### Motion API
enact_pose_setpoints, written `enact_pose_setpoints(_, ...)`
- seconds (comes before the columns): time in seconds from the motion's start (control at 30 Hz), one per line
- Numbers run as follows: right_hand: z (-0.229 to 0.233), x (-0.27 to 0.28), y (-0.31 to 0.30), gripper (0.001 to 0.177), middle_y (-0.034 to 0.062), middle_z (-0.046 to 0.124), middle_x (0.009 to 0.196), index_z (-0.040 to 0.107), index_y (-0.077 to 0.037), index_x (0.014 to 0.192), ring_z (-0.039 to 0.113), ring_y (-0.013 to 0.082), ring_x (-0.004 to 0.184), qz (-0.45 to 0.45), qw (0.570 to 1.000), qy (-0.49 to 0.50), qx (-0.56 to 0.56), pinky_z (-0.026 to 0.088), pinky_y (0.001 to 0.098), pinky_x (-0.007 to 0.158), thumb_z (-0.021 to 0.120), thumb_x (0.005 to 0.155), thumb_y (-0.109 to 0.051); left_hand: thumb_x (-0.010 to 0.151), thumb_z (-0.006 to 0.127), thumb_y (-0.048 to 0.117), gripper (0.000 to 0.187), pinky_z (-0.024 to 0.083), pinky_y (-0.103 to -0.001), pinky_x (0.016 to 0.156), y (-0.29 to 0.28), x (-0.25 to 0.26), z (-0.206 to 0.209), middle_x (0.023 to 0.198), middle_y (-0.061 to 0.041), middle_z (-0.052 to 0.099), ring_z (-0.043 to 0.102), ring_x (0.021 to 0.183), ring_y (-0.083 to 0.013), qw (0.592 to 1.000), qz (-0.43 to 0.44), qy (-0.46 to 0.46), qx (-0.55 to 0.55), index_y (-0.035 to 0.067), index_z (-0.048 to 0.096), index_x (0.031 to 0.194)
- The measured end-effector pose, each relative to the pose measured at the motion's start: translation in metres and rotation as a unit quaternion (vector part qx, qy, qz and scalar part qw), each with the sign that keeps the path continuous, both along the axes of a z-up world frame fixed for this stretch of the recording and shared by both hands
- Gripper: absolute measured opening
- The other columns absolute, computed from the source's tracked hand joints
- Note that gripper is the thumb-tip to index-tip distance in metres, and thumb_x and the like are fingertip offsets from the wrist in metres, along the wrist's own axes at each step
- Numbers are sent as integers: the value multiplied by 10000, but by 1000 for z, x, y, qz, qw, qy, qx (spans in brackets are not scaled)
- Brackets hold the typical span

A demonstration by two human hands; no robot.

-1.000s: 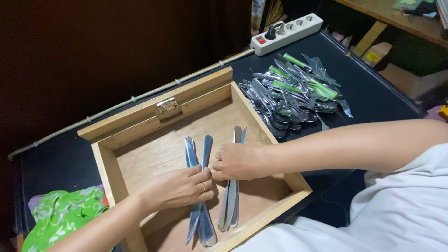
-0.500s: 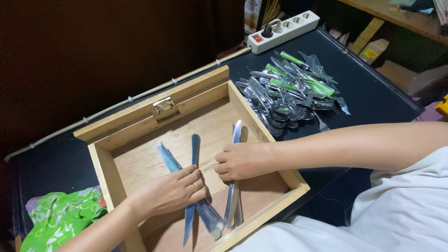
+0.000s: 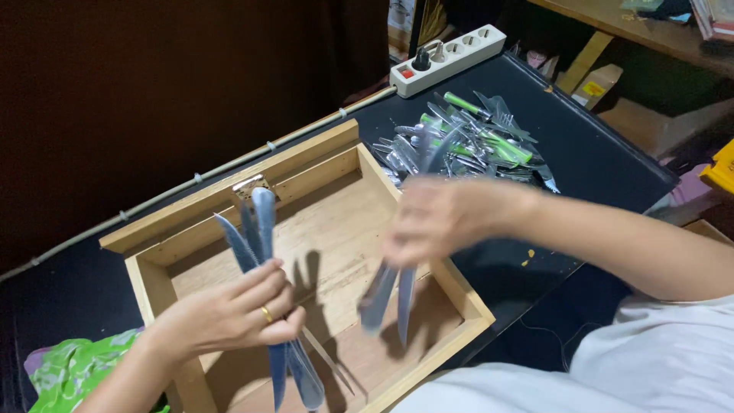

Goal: Sort a large collection of spoons, forks, and knives from a wooden drawer and clean the drawer.

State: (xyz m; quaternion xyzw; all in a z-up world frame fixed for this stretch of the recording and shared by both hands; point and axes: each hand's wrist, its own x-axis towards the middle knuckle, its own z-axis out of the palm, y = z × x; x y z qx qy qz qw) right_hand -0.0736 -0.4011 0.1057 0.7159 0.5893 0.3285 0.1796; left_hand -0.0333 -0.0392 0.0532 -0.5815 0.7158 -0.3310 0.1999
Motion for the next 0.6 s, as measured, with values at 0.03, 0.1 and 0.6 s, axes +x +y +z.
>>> enact_pose_setpoints(0.03,0,9,-29,73,-19,552,825,532,-209,1070,622,145,787,-1,1000,0,0,534,253,676,580,1015,-201,863,670,145,318,498,-370,1063,-2,5,5,998,-62,686,685,1049,-275,1000,-1,0,0,218,445,1076)
enact_pose_setpoints(0.1,0,25,-87,66,22,609,755,627,-167,1028,638,167,648,-221,972,-69,38,528,309,568,602,1046,-226,936,713,175,289,545,-383,1021,-6,15,13,909,-67,686,712,962,-276,996,-12,-1,-88,201,453,1058)
enact_pose_setpoints(0.6,-188,92,-331,410,299,671,1249,597,-72,1386,632,476,1170,-705,497,356,360,492,528,1010,545,991,-169,937,526,-136,302,542,-408,758,-20,50,8,939,-131,598,608,854,-239,853,147,351,-358,24,460,1185)
